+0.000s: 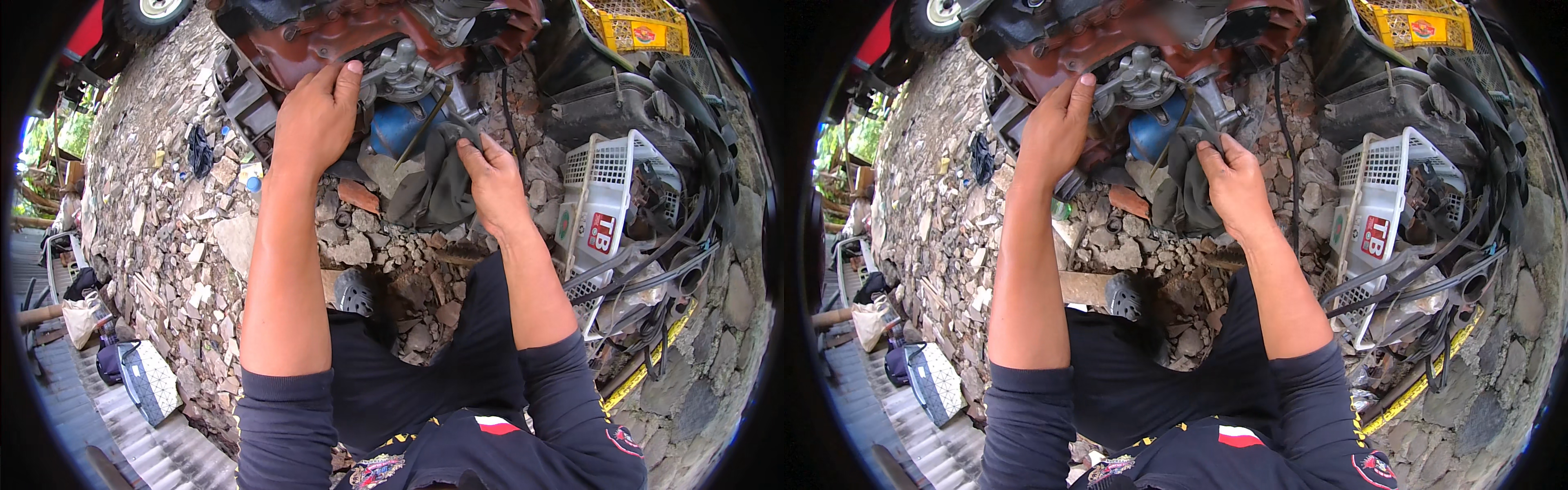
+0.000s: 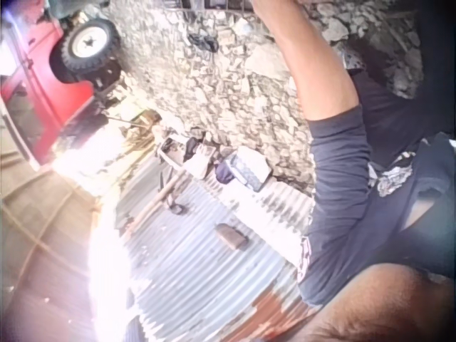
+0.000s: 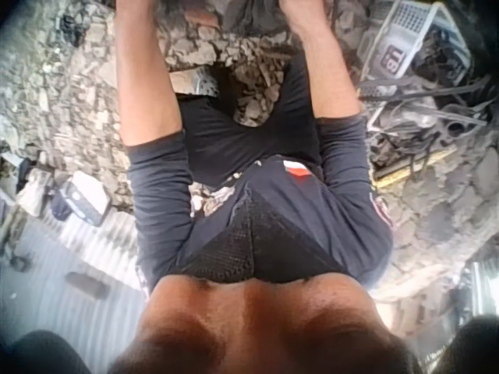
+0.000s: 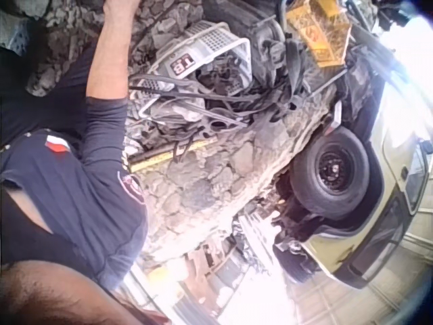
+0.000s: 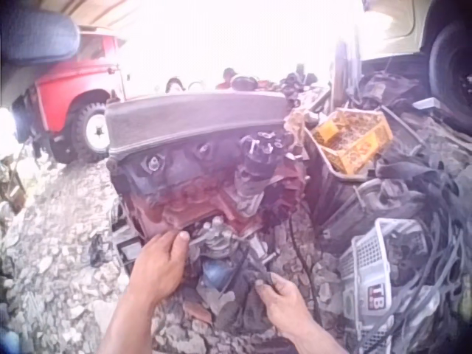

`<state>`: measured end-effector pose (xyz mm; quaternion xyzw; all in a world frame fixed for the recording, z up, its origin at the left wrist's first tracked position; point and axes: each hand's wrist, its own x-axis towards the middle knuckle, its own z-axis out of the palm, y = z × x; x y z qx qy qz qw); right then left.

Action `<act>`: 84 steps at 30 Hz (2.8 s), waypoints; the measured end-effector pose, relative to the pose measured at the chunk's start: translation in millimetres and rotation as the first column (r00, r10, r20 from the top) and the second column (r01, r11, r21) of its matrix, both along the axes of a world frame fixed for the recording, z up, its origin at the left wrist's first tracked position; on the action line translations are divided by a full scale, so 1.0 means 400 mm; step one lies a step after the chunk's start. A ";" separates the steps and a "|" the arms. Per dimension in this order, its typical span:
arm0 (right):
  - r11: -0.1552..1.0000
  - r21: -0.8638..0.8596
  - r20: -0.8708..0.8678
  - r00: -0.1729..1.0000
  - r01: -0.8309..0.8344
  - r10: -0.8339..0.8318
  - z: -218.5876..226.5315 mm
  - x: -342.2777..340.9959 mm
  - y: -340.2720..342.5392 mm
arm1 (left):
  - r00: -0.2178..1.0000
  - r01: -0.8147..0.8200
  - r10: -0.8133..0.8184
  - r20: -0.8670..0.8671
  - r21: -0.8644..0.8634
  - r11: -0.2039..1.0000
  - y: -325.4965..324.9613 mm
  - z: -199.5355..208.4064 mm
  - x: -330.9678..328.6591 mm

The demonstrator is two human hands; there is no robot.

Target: The person cleans and works on an engine component, first pouring liquid from a bottle onto it and then using a brush to scrub the surface. They follow this by wiping the area with a cloth and working on parts of the assembly by hand.

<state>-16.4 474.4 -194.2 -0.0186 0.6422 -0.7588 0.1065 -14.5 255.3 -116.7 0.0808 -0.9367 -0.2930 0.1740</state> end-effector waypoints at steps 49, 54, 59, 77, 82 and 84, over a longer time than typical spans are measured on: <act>0.575 -0.728 0.411 0.909 0.373 -0.069 -0.041 -0.022 -0.145 | 0.979 -0.107 0.143 -0.148 0.231 0.967 0.071 0.050 0.065; 0.651 -0.699 0.396 0.918 0.296 0.008 -0.003 0.018 -0.122 | 0.948 0.272 -0.271 -0.166 -0.018 0.962 0.097 0.021 0.059; 0.680 -0.718 0.274 0.959 0.151 0.077 0.002 0.036 -0.105 | 0.951 0.309 -0.309 -0.024 -0.019 0.951 0.125 0.005 0.058; 0.822 -0.531 0.182 0.975 0.205 -0.126 0.029 0.055 -0.113 | 0.968 0.002 -0.047 -0.245 -0.181 0.983 0.142 0.019 0.025; 0.874 -0.387 0.114 0.956 0.294 -0.271 0.016 0.016 -0.153 | 0.954 -0.168 0.120 -0.273 -0.162 0.972 0.056 0.013 0.000; 0.945 -0.012 -0.332 0.890 0.327 -0.312 -0.006 -0.015 -0.172 | 0.966 -0.184 0.152 -0.209 -0.144 0.972 0.033 -0.020 -0.009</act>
